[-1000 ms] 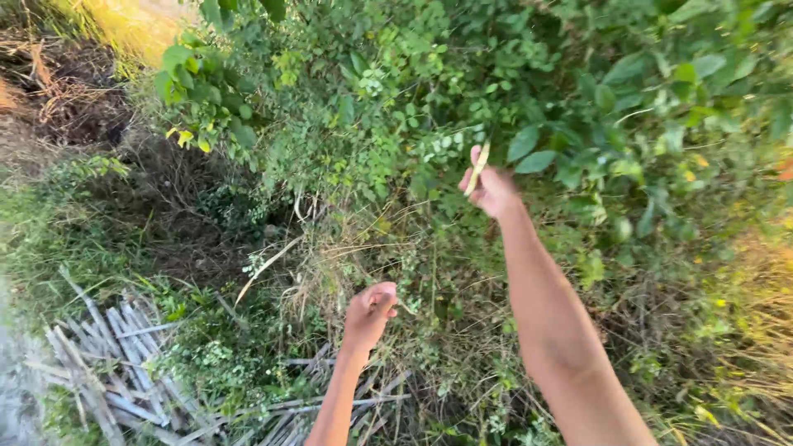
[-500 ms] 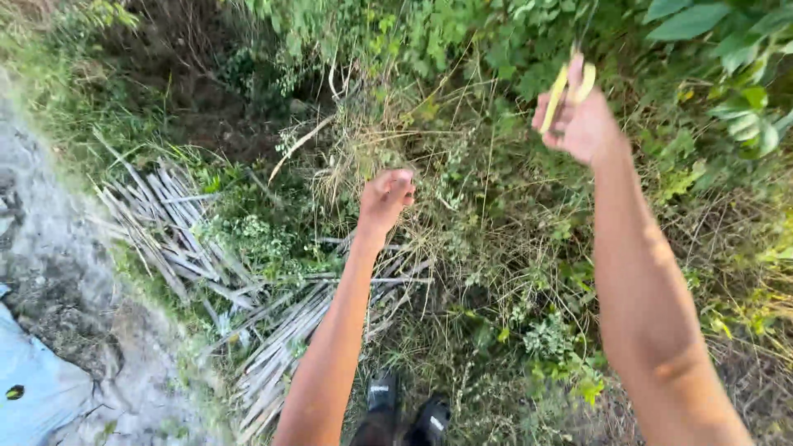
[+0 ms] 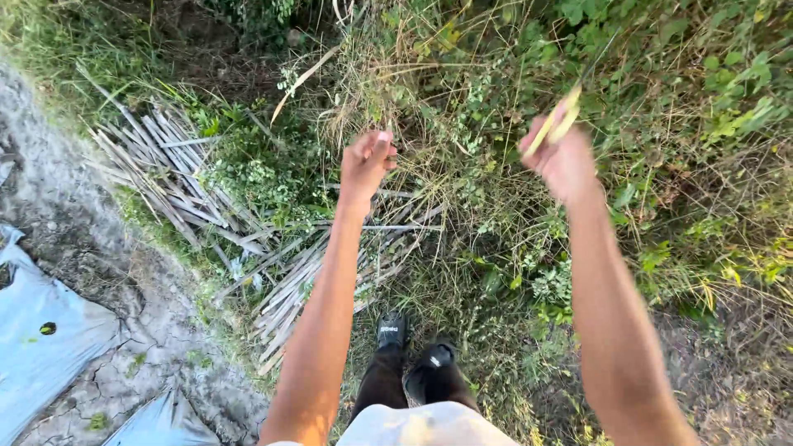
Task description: The recorder uses a pair of scissors to cut weeds in a field and trim leaves from a nearby bush.
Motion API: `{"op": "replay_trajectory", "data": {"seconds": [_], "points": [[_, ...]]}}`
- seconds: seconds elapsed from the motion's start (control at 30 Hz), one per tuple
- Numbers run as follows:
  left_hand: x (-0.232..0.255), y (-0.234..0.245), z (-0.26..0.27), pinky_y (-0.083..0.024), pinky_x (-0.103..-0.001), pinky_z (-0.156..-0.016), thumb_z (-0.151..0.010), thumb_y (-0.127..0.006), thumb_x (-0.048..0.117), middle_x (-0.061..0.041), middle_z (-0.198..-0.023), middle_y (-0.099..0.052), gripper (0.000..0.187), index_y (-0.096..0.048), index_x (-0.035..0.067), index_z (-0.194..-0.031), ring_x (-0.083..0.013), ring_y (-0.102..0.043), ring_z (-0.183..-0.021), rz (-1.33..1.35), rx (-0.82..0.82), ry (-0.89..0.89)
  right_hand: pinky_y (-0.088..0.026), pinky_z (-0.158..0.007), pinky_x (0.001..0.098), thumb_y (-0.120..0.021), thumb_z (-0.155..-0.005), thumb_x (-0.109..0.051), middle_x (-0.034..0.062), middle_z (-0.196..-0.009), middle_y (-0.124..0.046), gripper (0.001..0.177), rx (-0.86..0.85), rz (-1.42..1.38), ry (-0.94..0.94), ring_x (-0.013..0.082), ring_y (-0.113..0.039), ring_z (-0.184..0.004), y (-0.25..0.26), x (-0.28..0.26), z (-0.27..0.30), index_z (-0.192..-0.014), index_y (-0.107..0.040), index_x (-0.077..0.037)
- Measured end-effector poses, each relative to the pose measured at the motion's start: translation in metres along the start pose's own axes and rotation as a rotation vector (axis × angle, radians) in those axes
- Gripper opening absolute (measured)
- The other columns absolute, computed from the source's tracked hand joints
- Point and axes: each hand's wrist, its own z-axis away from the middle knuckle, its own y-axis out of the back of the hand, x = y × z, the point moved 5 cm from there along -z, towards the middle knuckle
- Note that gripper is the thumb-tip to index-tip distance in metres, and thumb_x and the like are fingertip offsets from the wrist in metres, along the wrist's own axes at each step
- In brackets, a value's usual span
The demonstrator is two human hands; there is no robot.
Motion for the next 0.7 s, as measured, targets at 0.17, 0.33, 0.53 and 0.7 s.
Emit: {"op": "replay_trajectory", "data": {"seconds": [0.17, 0.33, 0.53, 0.7], "points": [[-0.039, -0.052, 0.031, -0.044, -0.026, -0.047, -0.091, -0.068, 0.031, -0.007, -0.084, -0.073, 0.042, -0.068, 0.011, -0.128, -0.0118, -0.062, -0.062, -0.082, -0.088, 0.093, -0.059, -0.071, 0.0296, -0.051, -0.103, -0.017, 0.0128, -0.088, -0.068, 0.018, 0.139, 0.554, -0.136, 0.019, -0.071, -0.077, 0.004, 0.064, 0.075, -0.102, -0.062, -0.003], [-0.049, -0.156, 0.062, -0.048, -0.02, -0.049, -0.099, -0.066, 0.032, -0.008, -0.085, -0.075, 0.034, -0.069, 0.007, -0.122, -0.01, -0.065, -0.062, -0.189, -0.404, -0.042, -0.063, -0.071, 0.0298, -0.051, -0.098, -0.021, 0.0084, -0.096, -0.074, 0.022, 0.201, 0.521, -0.134, 0.0143, -0.074, -0.079, 0.035, 0.114, 0.055, -0.106, -0.07, -0.013], [-0.033, -0.2, 0.038, -0.054, -0.03, -0.047, -0.102, -0.059, 0.027, -0.012, -0.089, -0.077, 0.034, -0.062, -0.001, -0.12, -0.0156, -0.074, -0.061, -0.253, -0.281, -0.059, -0.055, -0.057, 0.0368, -0.058, -0.099, -0.032, 0.012, -0.075, -0.072, 0.03, 0.227, 0.873, -0.002, 0.0214, -0.068, -0.064, 0.056, 0.109, 0.01, -0.098, -0.069, -0.004], [-0.048, -0.226, 0.011, -0.056, -0.028, -0.049, -0.105, -0.053, 0.021, -0.014, -0.08, -0.074, 0.028, -0.063, -0.004, -0.112, -0.0132, -0.072, -0.061, -0.386, -0.247, -0.193, -0.053, -0.056, 0.0341, -0.056, -0.103, -0.029, 0.0083, -0.072, -0.071, 0.03, 0.155, 0.953, 0.235, 0.0173, -0.069, -0.061, 0.057, 0.082, 0.009, -0.096, -0.067, -0.001]]}}
